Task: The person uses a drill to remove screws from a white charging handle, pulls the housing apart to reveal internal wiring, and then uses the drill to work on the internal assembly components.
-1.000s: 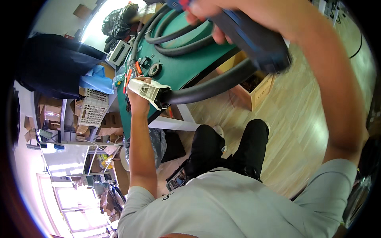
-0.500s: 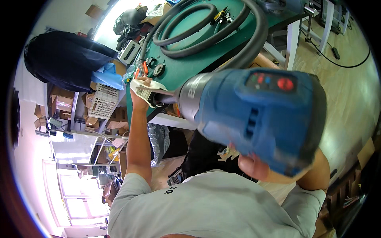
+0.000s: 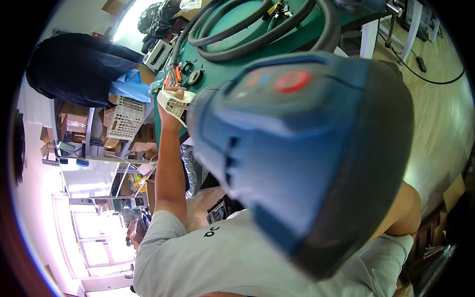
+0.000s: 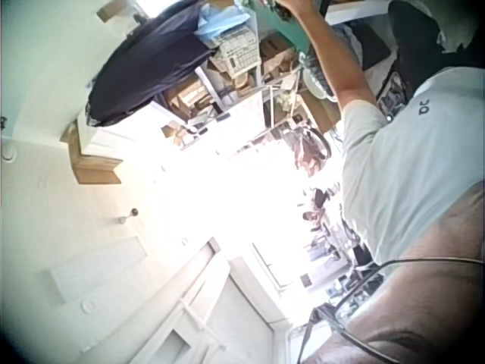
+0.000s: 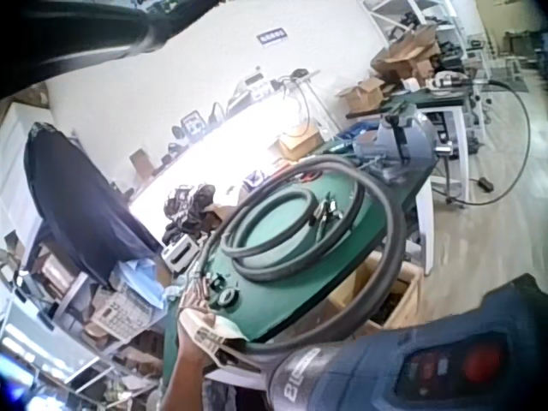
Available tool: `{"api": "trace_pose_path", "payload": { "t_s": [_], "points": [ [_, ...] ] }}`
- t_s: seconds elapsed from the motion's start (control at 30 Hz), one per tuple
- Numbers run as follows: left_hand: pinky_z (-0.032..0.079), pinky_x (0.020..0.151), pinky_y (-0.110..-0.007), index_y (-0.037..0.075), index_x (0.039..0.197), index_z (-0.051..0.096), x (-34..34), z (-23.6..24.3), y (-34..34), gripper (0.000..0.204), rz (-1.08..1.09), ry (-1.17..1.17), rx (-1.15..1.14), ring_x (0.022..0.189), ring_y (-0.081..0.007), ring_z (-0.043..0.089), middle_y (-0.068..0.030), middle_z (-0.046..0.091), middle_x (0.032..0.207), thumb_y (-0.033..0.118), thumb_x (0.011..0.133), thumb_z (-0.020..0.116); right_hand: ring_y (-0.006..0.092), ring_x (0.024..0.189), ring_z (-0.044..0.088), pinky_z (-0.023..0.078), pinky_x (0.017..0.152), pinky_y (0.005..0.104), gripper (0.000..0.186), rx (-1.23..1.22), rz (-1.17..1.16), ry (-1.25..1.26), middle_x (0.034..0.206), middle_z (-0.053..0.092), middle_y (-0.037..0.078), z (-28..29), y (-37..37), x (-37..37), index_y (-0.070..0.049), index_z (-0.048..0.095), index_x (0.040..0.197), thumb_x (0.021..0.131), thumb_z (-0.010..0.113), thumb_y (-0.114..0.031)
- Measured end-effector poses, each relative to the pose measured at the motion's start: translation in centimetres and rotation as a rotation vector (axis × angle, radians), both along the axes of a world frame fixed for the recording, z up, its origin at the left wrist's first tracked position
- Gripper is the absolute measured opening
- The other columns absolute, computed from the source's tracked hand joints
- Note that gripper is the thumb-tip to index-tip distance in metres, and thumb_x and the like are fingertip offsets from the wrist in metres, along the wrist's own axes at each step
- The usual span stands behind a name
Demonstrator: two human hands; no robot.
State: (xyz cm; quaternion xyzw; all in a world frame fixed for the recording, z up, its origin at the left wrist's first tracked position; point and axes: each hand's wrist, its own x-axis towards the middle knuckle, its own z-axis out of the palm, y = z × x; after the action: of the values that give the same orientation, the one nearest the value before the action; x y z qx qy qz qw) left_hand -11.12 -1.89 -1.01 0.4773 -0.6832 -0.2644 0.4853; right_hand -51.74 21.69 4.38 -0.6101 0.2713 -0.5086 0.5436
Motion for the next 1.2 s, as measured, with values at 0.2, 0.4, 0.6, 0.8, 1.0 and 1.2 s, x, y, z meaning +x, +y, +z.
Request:
{"api": "trace_pose_path", "payload": {
  "t_s": [0.2, 0.4, 0.6, 0.8, 1.0, 1.2],
  "points": [
    [0.048, 0.076, -0.028, 0.000, 0.091, 0.066, -0.3, -0.2, -0.1, 0.012, 0.017, 0.008, -0.005, 0.081, -0.0119, 0.059, -0.0050, 0.063, 0.088, 0.009, 0.084, 0.069, 0.0228, 0.101, 0.061, 0.050, 0.086, 0.0354, 0.070, -0.525, -0.109, 0.129, 0.121, 0.059, 0.016, 1.6, -3.4, 1.3, -0.003, 0.043, 0.137, 0.074, 0.073, -0.011],
    [0.046, 0.079, -0.028, 0.000, 0.091, 0.066, -0.5, 0.4, 0.4, 0.012, 0.016, 0.019, 0.064, 0.081, -0.0109, 0.058, -0.0042, 0.064, 0.089, 0.009, 0.084, 0.069, 0.0234, 0.104, 0.060, 0.049, 0.088, 0.0356, 0.071, -0.525, 0.026, 0.045, 0.122, 0.058, 0.016, 1.0, -3.5, 1.8, -0.002, 0.044, 0.136, 0.072, 0.075, -0.012],
    [0.046, 0.076, -0.027, 0.000, 0.090, 0.066, -0.1, -0.2, 0.1, 0.011, -0.019, 0.059, -0.003, 0.079, -0.0113, 0.058, -0.0036, 0.064, 0.088, 0.008, 0.084, 0.068, 0.0240, 0.107, 0.059, 0.047, 0.090, 0.0359, 0.072, -0.501, 0.107, 0.009, 0.124, 0.058, 0.015, 0.9, -2.9, 1.8, -0.001, 0.045, 0.135, 0.071, 0.076, -0.012],
    [0.047, 0.074, -0.027, 0.000, 0.090, 0.066, -0.5, 0.2, 0.5, 0.009, -0.031, 0.104, 0.026, 0.078, -0.0114, 0.059, -0.0031, 0.064, 0.087, 0.006, 0.083, 0.067, 0.0247, 0.109, 0.058, 0.046, 0.092, 0.0361, 0.072, -0.490, 0.119, 0.020, 0.125, 0.057, 0.015, 1.2, -3.0, 2.1, -0.001, 0.046, 0.134, 0.070, 0.078, -0.013],
    [0.046, 0.070, -0.026, 0.001, 0.087, 0.066, -0.9, 0.4, 0.5, 0.006, -0.007, 0.115, 0.030, 0.075, -0.0104, 0.058, -0.0022, 0.063, 0.082, 0.004, 0.083, 0.068, 0.0253, 0.112, 0.057, 0.045, 0.094, 0.0364, 0.073, -0.478, 0.119, 0.038, 0.127, 0.056, 0.015, 1.6, -3.2, 2.4, 0.000, 0.047, 0.132, 0.068, 0.080, -0.013],
    [0.046, 0.067, -0.026, 0.001, 0.085, 0.065, -0.8, 0.5, 0.9, 0.006, 0.052, -0.019, -0.026, 0.072, -0.0098, 0.058, -0.0016, 0.062, 0.080, 0.005, 0.083, 0.069, 0.0259, 0.114, 0.056, 0.044, 0.096, 0.0366, 0.074, -0.428, 0.131, 0.056, 0.128, 0.055, 0.015, 1.7, -2.9, 2.7, 0.000, 0.048, 0.131, 0.067, 0.082, -0.014]
  ]
}}
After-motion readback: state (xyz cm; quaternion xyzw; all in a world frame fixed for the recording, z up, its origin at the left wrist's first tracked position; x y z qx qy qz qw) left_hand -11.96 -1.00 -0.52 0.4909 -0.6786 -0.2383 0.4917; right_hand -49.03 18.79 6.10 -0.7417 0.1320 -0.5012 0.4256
